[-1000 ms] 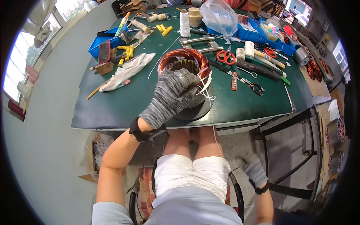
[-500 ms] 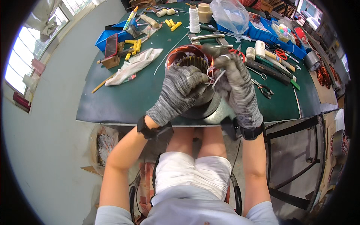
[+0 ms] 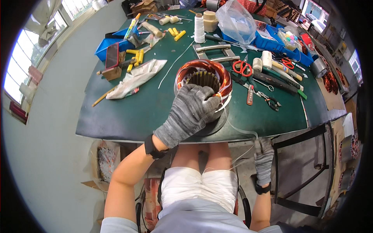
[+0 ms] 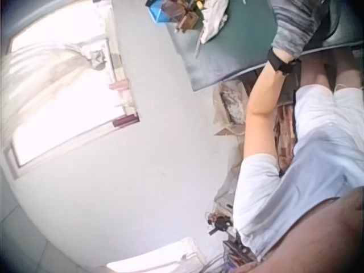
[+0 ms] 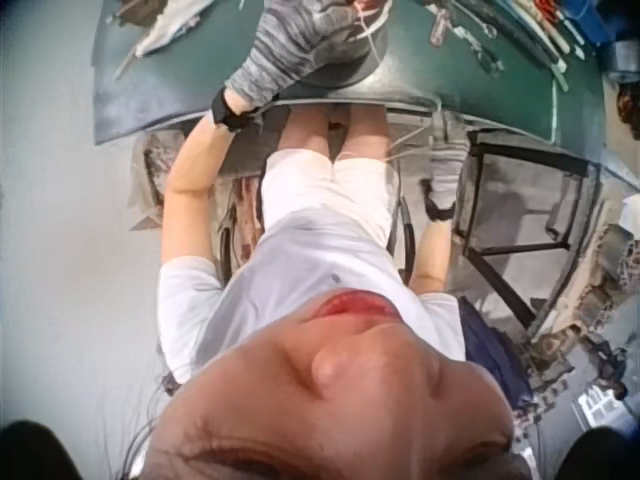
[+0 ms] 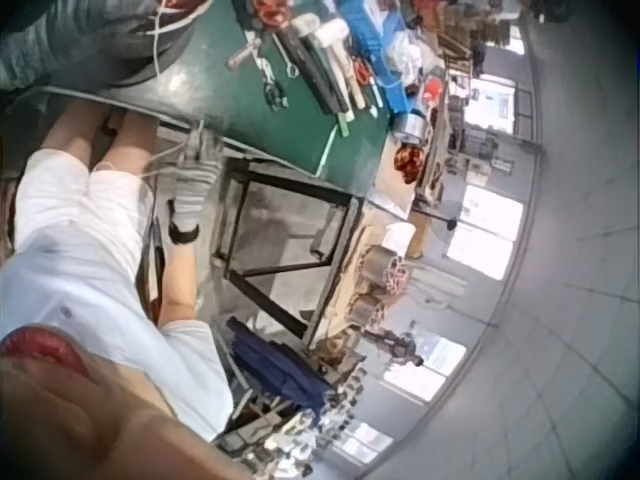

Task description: Manually tying and securing coils of a motor stator using white string while wearing gloves.

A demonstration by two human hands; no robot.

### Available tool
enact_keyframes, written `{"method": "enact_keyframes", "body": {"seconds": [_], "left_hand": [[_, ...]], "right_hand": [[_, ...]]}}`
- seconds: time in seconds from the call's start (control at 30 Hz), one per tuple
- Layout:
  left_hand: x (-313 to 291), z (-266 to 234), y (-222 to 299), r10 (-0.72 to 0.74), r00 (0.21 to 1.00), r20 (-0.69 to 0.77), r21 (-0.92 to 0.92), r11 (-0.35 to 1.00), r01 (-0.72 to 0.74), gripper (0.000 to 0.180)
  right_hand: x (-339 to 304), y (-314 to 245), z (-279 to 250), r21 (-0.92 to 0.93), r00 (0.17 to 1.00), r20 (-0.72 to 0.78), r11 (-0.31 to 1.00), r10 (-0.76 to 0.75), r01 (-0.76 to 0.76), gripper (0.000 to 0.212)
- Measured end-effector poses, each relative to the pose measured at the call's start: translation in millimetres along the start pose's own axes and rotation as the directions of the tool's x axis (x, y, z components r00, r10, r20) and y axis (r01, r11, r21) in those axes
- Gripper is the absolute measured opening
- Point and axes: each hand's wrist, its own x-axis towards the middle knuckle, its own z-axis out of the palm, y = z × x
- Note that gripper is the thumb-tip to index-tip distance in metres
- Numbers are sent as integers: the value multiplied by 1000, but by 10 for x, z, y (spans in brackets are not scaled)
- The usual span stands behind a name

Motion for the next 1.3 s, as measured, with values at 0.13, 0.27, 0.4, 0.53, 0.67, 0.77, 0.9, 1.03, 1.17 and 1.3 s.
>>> {"method": "enact_keyframes", "body": {"seconds": [0.13, 0.27, 0.4, 0.53, 0.67, 0.77, 0.9, 1.03, 1.17, 1.3], "left_hand": [[23, -8, 51, -57, 998, 28, 20, 998, 56, 19], [32, -13, 38, -54, 999, -1, 7, 999, 54, 17], [-85, -235, -94, -33, 996, 84, -173, 984, 47, 18], [11, -203, -267, 52, 994, 91, -365, 931, -15, 15], [-32, -277, -203, 20, 989, 148, -354, 935, 34, 17], [-90, -246, -188, 1, 994, 111, -400, 916, 44, 17], [-16, -238, -82, -40, 991, 129, -201, 977, 66, 22], [-41, -234, 2, -93, 993, 77, -110, 989, 101, 24], [-25, -82, 47, -97, 995, -3, -96, 991, 97, 23], [-63, -59, 36, -87, 993, -75, -77, 994, 82, 20]], "right_hand": [[1145, -1121, -281, 163, 944, -307, 970, -122, 179, 32], [1391, -1441, -100, 388, 972, -216, 906, -89, 169, 27], [838, -996, -160, 660, 961, 277, 722, 21, -207, 38], [429, -322, -461, -8, 925, 194, 944, 326, -331, 32], [1028, -1267, -497, 145, 965, -252, 983, -74, 113, 21], [1330, -1604, -80, 256, 961, -170, 932, -220, 258, 26], [1086, -1569, 141, 819, 999, -22, 574, 34, -2, 29], [962, -1458, -326, 666, 676, 704, -126, -217, -735, 28], [1232, -1327, -433, 728, 966, 246, 672, -78, -131, 23], [1306, -1295, -267, 231, 979, -202, 970, -26, 74, 21]]}}
